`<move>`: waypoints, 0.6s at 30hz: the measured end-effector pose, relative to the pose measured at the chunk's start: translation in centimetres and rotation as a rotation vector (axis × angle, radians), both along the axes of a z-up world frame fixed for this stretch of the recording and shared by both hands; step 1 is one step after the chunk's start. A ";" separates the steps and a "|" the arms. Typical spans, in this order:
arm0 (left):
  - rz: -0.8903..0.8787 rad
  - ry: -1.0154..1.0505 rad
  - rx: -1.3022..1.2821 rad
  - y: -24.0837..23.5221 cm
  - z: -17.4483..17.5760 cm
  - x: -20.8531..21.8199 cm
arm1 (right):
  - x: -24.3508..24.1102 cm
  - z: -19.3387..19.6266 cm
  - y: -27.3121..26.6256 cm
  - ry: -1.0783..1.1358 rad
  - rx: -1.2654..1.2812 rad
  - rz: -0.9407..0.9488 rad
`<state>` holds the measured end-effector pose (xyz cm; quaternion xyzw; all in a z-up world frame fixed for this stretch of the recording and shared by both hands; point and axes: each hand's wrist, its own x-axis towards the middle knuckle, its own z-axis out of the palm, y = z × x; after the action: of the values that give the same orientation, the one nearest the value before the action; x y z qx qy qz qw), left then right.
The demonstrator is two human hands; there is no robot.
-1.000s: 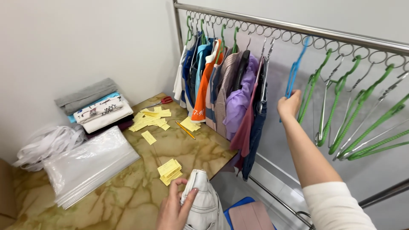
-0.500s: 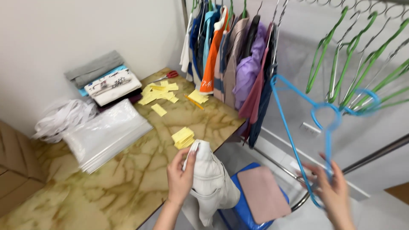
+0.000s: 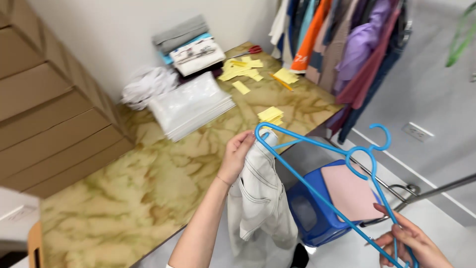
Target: The person picks up various folded garments from a table, unfolds them, places them onto hangers, and hangs them on a metal clothing rack. The items handled include white pants, a patterned top, a grey top, a light blue top, a white top, and a light purple top.
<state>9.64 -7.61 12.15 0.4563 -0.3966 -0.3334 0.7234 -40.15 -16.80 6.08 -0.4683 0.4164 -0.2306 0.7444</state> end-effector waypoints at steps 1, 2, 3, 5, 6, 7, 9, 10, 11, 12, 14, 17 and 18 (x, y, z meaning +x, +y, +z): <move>0.016 0.001 0.002 1.1 0.0 0.6 | 1.1 0.4 0.0 0.001 0.002 0.016; -0.002 -0.018 -0.009 2.3 -0.2 1.2 | 2.1 0.6 0.3 0.052 -0.029 0.066; -0.020 -0.038 -0.020 3.4 -0.4 1.6 | 3.0 0.8 0.5 0.102 -0.060 0.115; -0.036 0.039 -0.037 5.8 0.8 2.3 | 4.0 0.3 0.6 0.059 -0.060 0.154; -0.066 0.110 -0.064 6.8 1.6 2.8 | 4.7 0.1 0.4 0.011 -0.070 0.177; -0.055 0.109 -0.063 7.7 1.9 3.3 | 5.4 0.4 0.7 0.010 -0.069 0.188; -0.051 0.232 0.020 9.2 2.5 4.1 | 6.4 1.3 0.9 0.076 -0.047 0.217; -0.043 0.238 0.019 9.4 2.3 4.5 | 6.6 1.2 0.6 0.081 -0.047 0.226; -0.034 0.286 0.037 9.6 2.2 4.9 | 6.9 1.1 0.2 0.092 -0.049 0.232; -0.025 0.331 0.054 9.6 2.1 5.4 | 7.3 1.0 -0.2 0.100 -0.052 0.238; -0.036 0.366 0.067 10.3 2.8 5.6 | 7.5 1.8 -0.9 0.145 -0.055 0.238; -0.036 0.423 0.080 10.4 3.5 5.8 | 8.5 4.3 -1.7 0.226 -0.073 0.216; -0.021 0.444 0.081 10.3 3.6 5.9 | 9.0 5.2 -1.9 0.261 -0.086 0.198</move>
<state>15.57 2.68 15.76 0.3964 -0.2185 -0.4488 0.7705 -31.18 -18.71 11.32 -0.5646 0.4511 -0.1108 0.6823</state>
